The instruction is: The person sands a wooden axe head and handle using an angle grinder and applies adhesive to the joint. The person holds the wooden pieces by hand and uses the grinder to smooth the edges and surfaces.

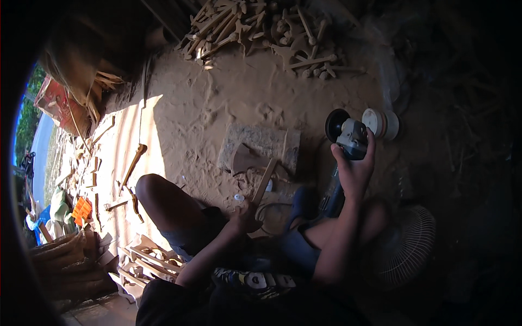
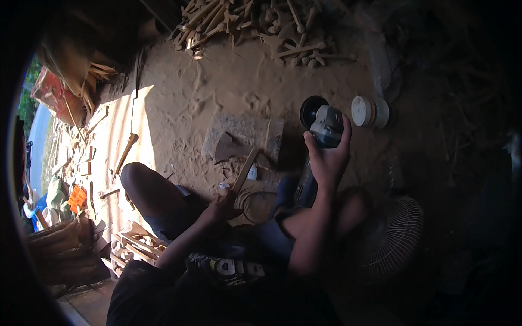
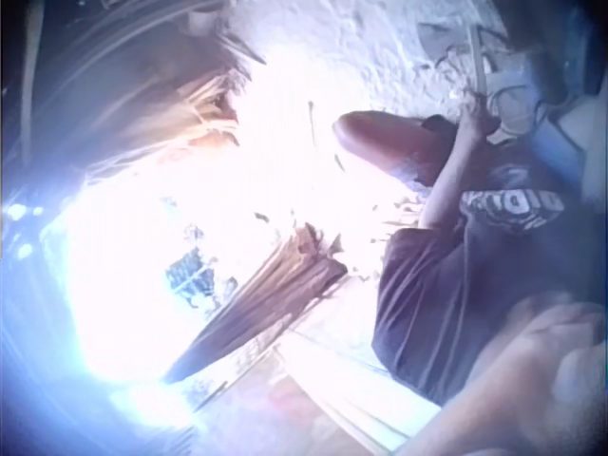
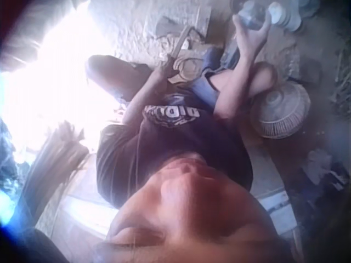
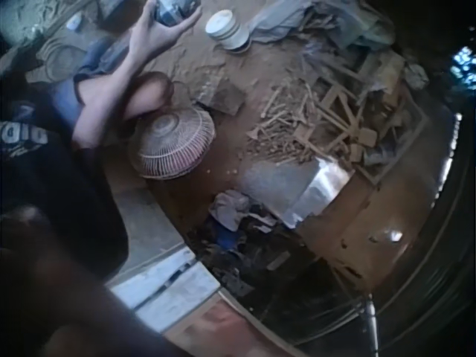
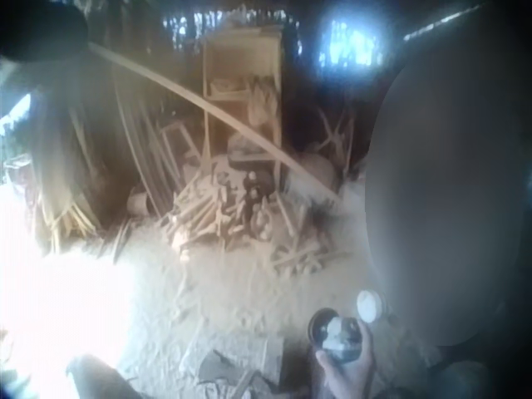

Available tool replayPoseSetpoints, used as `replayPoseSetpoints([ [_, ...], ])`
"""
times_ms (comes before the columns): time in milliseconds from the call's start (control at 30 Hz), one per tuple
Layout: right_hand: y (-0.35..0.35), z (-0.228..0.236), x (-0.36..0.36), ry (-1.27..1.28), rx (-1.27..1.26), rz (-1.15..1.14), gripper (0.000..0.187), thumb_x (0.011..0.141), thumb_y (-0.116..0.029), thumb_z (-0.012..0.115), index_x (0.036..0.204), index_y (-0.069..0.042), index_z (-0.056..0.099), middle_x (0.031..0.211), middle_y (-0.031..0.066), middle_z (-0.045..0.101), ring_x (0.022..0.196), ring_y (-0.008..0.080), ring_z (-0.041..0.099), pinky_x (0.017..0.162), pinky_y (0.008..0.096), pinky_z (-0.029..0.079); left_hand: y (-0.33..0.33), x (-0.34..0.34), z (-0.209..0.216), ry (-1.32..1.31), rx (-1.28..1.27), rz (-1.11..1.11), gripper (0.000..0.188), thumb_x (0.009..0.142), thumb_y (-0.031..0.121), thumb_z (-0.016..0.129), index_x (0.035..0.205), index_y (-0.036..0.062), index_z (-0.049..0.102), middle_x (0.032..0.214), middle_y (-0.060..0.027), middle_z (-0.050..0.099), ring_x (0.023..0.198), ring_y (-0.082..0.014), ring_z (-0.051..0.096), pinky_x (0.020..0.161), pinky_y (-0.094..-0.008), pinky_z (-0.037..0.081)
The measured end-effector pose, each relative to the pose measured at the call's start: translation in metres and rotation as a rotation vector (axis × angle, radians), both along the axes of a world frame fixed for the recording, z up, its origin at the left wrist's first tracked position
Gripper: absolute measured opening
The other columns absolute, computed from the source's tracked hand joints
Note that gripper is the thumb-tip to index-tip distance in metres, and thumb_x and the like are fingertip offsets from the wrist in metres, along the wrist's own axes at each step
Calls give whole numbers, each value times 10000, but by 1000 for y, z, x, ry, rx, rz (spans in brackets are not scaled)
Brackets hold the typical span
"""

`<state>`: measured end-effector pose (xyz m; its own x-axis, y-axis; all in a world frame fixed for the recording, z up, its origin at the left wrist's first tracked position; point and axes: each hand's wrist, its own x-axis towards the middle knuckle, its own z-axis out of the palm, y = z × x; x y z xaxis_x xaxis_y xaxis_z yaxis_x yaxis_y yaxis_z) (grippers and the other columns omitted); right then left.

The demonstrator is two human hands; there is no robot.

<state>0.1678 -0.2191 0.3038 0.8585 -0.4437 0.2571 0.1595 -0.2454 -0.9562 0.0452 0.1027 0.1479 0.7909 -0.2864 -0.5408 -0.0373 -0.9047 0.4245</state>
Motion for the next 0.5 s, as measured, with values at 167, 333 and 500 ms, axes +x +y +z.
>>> replayPoseSetpoints([
  [167,7,4,-4,61,-3,15,903,828,-125,911,1578,-24,418,1403,185,634,1234,248,662,1048,403,567,25,-24,59,-59,-234,62,385,905,161,646,1268,48,586,1181,-250,686,1092,-482,688,909,-579,555],
  [333,12,3,0,43,2,53,910,827,-127,913,1581,-19,415,1405,184,629,1224,248,663,1059,398,557,14,56,68,-142,47,0,314,940,170,661,1241,97,613,1032,-185,758,997,-434,736,817,-530,587],
  [500,21,-13,3,55,-54,101,910,831,-130,904,1586,-20,409,1398,181,639,1213,246,670,1057,403,555,51,122,-36,80,-338,263,525,898,393,827,1266,55,666,998,-167,775,980,-349,756,847,-444,594],
])
